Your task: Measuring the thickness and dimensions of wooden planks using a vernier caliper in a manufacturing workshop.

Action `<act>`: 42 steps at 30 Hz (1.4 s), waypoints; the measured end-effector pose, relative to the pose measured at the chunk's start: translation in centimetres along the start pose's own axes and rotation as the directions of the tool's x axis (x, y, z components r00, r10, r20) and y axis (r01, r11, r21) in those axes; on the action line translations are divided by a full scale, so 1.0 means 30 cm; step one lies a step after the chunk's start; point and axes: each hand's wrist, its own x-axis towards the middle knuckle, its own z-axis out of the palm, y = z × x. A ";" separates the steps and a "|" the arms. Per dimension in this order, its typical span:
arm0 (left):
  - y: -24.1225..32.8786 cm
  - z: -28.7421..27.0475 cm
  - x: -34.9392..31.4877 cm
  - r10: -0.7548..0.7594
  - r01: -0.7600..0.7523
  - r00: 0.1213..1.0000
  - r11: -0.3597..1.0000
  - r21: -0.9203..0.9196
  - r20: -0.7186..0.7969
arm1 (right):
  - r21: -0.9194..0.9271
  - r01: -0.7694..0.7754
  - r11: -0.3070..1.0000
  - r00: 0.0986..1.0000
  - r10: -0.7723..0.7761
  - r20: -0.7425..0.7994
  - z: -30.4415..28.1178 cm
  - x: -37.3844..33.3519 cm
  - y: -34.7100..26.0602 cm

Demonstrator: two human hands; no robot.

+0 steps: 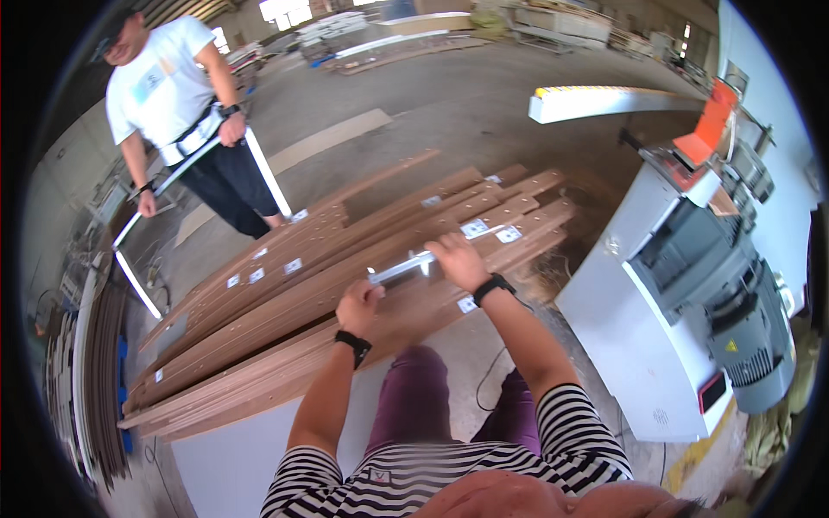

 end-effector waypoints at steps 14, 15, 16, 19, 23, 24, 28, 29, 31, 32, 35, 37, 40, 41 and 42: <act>0.050 -0.021 -0.014 0.016 -0.016 1.000 0.999 -0.041 0.015 | 0.019 0.052 0.998 0.999 -0.052 0.000 -0.024 -0.025 0.031; 0.047 -0.033 -0.021 0.024 -0.023 1.000 0.999 -0.040 0.008 | -0.011 0.050 0.999 0.999 -0.050 0.001 -0.021 -0.021 0.022; 0.031 -0.016 -0.027 0.032 -0.032 0.999 0.999 -0.004 0.012 | -0.031 0.031 0.999 0.999 -0.030 0.024 -0.004 -0.039 0.021; 0.019 0.021 -0.022 -0.023 0.023 0.999 1.000 -0.006 0.045 | -0.029 0.030 0.999 0.999 -0.029 0.044 0.039 -0.078 0.077; 0.024 -0.016 -0.015 0.013 -0.012 1.000 0.999 0.033 -0.003 | 0.012 0.016 1.000 0.999 -0.017 0.033 -0.003 -0.021 0.048; 0.046 -0.029 -0.001 0.022 -0.022 1.000 1.000 -0.008 -0.018 | 0.063 0.042 0.997 0.999 -0.044 0.027 -0.018 0.002 0.048; 0.060 -0.027 0.015 -0.049 0.050 0.998 0.998 -0.039 0.030 | 0.119 0.075 0.990 0.996 -0.079 0.034 -0.001 0.009 0.076; 0.065 -0.024 0.014 -0.050 0.051 0.998 0.998 -0.037 0.032 | 0.140 0.063 0.988 0.996 -0.071 0.052 0.007 0.002 0.082; 0.063 -0.024 0.005 -0.040 0.040 0.999 0.999 -0.034 0.027 | 0.075 0.073 0.995 0.995 -0.078 0.067 0.014 -0.010 0.076; 0.063 -0.027 0.003 -0.056 0.057 0.998 0.998 -0.026 0.039 | 0.092 0.064 0.994 0.994 -0.071 0.078 0.023 -0.013 0.077; 0.075 -0.032 -0.002 -0.058 0.059 0.998 0.998 -0.019 0.031 | 0.065 0.088 0.994 0.990 -0.094 0.103 -0.035 0.022 0.031; 0.078 -0.031 -0.005 -0.061 0.062 0.997 0.998 -0.032 0.039 | 0.072 0.094 0.993 0.990 -0.101 0.094 -0.033 0.020 0.035; 0.079 -0.032 -0.008 -0.052 0.055 0.997 0.997 -0.053 0.058 | 0.074 0.099 0.992 0.990 -0.105 0.091 -0.033 0.015 0.038; 0.079 -0.032 -0.009 -0.044 0.048 0.996 0.997 -0.060 0.075 | 0.073 0.093 0.993 0.990 -0.101 0.101 -0.037 0.015 0.037; 0.079 -0.032 -0.009 -0.045 0.049 0.996 0.997 -0.060 0.076 | 0.074 0.093 0.993 0.990 -0.101 0.102 -0.051 0.021 0.034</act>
